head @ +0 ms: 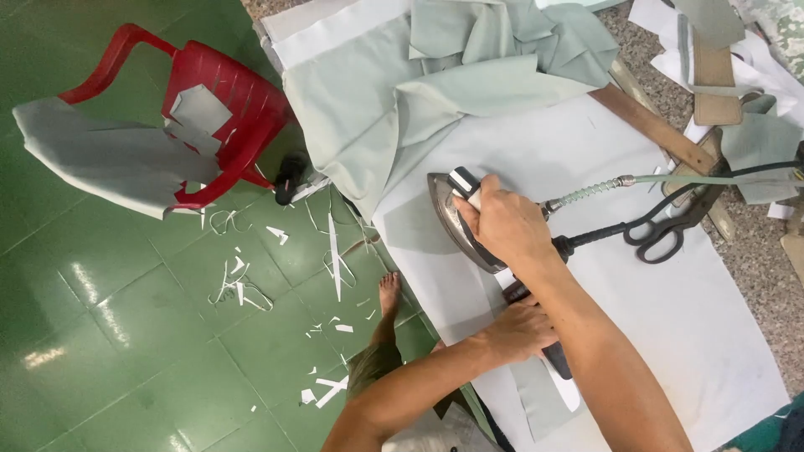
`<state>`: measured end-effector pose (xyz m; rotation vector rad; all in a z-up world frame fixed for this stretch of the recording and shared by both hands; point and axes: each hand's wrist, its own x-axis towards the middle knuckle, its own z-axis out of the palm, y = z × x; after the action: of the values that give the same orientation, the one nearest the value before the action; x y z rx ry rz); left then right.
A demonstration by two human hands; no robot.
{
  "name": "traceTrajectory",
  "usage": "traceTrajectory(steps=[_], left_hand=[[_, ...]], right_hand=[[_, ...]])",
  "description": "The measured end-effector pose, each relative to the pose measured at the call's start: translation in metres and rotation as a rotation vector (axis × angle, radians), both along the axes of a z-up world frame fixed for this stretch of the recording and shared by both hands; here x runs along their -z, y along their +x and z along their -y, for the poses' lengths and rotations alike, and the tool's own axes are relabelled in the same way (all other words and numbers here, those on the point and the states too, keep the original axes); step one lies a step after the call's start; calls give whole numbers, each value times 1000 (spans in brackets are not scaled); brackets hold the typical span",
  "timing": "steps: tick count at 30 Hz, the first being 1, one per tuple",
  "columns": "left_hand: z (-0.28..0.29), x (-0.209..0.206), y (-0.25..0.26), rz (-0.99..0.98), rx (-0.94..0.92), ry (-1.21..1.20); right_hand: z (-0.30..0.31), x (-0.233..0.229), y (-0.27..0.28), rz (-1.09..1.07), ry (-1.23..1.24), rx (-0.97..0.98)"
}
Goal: The person irons a white fabric strip on a worktable using a steam iron and a black pressing block. They then use scissors to trim the edges of the strip and continue ironing the fabric.
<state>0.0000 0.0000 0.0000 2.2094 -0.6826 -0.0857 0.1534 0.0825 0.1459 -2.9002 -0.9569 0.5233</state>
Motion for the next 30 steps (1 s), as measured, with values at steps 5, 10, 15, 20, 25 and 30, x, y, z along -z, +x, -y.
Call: traceTrajectory(steps=[5, 10, 15, 20, 25, 30], left_hand=[[26, 40, -8, -303, 31, 42], [9, 10, 5, -380, 148, 186], [8, 6, 11, -336, 179, 217], [8, 4, 12, -297, 195, 238], [7, 3, 14, -260, 203, 251], [6, 4, 14, -222, 210, 263]], right_hand=[[-10, -2, 6, -2, 49, -15], [-6, 4, 7, 62, 72, -29], [-7, 5, 6, 89, 49, -52], [-8, -1, 4, 102, 51, -40], [-8, 0, 3, 77, 39, -18], [-7, -1, 3, 21, 75, 5]])
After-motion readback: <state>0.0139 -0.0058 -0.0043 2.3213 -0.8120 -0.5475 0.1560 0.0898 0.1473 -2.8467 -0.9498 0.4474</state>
